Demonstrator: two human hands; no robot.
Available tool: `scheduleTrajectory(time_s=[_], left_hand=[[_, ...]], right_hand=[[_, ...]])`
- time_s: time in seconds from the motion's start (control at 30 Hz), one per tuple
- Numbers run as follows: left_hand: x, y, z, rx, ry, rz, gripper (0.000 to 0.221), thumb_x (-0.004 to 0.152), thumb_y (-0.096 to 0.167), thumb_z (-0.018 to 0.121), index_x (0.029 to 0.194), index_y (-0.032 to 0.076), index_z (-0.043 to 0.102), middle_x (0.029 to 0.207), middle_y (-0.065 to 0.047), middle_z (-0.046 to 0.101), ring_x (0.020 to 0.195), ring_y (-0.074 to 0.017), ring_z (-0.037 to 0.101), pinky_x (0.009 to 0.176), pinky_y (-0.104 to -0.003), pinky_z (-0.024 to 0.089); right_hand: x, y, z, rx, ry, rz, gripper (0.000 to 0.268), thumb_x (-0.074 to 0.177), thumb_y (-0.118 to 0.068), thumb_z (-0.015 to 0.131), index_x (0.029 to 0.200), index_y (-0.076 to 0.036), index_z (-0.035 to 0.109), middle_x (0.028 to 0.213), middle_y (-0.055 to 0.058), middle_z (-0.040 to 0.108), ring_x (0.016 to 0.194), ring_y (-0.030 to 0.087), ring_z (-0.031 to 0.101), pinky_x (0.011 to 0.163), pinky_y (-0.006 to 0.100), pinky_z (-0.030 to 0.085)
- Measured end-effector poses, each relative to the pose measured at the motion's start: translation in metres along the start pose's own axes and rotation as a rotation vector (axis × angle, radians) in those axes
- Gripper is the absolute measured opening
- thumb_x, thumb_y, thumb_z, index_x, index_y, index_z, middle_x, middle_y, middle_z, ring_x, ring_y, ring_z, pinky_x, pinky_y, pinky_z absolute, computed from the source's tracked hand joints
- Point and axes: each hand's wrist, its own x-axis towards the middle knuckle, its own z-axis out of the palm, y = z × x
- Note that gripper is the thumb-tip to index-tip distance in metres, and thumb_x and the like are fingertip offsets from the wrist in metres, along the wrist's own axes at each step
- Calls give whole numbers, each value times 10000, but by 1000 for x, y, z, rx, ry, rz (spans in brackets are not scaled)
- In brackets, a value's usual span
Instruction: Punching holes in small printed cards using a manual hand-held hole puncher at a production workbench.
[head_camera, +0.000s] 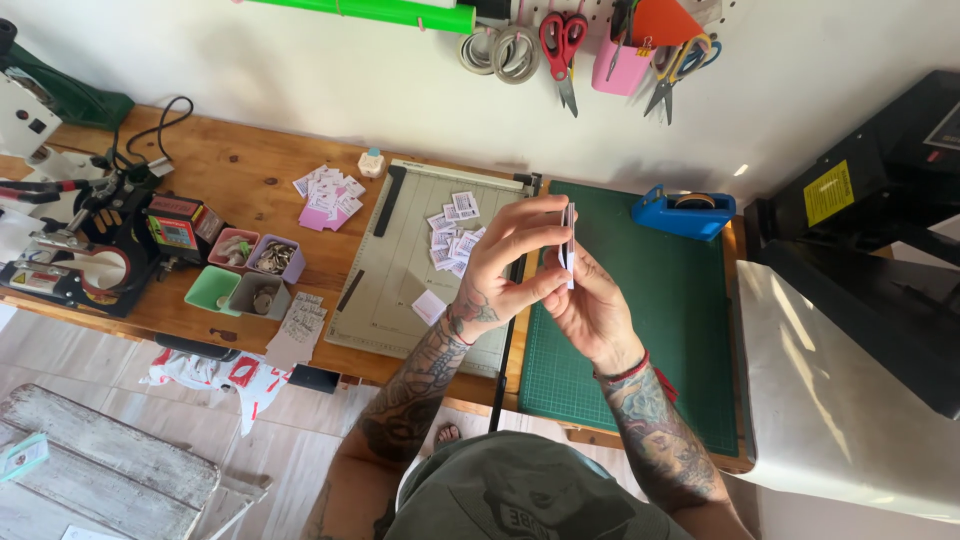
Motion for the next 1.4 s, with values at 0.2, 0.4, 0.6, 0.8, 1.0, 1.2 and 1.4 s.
scheduleTrajectory(time_s=[0.2, 0.4, 0.6, 0.8, 1.0, 1.2, 1.4], left_hand=[[-3, -4, -8, -54, 26, -29, 318, 934, 223, 674, 1170, 16, 628, 1361, -240, 511, 1225, -389, 562, 984, -490, 502], [-1, 3, -34, 133, -47, -189, 262, 998, 307, 568, 1053, 51, 572, 1384, -218, 462, 1167, -424, 576, 931, -541, 521], [-42, -20, -60, 321, 27, -572, 218, 896, 168, 735, 989, 6, 621, 863, -235, 654, 769, -405, 706, 654, -421, 599], [-164, -105, -136, 607, -87, -943, 183, 891, 228, 728, 967, 96, 624, 834, -134, 695, 800, -232, 722, 714, -342, 573], [-300, -180, -172, 772, -387, -1328, 364, 873, 421, 627, 976, 71, 647, 980, -198, 683, 1016, -387, 646, 857, -481, 507], [-387, -234, -192, 956, -485, -1330, 336, 821, 531, 561, 931, 233, 670, 955, -43, 692, 1039, -243, 661, 895, -378, 521], [-409, -254, -186, 1300, -480, -1053, 226, 869, 425, 601, 967, 257, 715, 956, -40, 696, 1044, -200, 630, 1024, -334, 411]], right_hand=[[0, 3, 21, -40, 28, -31, 198, 979, -72, 545, 1100, 81, 514, 887, 166, 626, 743, 259, 730, 704, 418, 651], [14, 14, 22, -454, 85, -224, 233, 934, -97, 611, 1077, 71, 536, 822, 133, 605, 715, 273, 721, 644, 435, 661], [29, 28, -4, -980, 98, -327, 188, 985, -35, 574, 1143, 65, 561, 887, 153, 586, 823, 272, 694, 736, 463, 630], [10, 15, -41, -1179, 136, -89, 248, 1003, -132, 570, 1183, 38, 587, 1040, 207, 661, 901, 264, 690, 812, 440, 594], [-25, -1, -80, -1243, 347, 57, 254, 1002, -144, 572, 1156, 52, 620, 1017, 229, 667, 906, 267, 664, 859, 446, 554], [-67, -11, -137, -1244, 507, 172, 285, 996, -193, 591, 1174, 25, 635, 1051, 244, 676, 923, 323, 695, 868, 458, 551], [-105, -27, -235, -1362, 690, 256, 384, 964, -210, 605, 1280, 6, 586, 1080, 246, 656, 945, 329, 676, 887, 457, 544]])
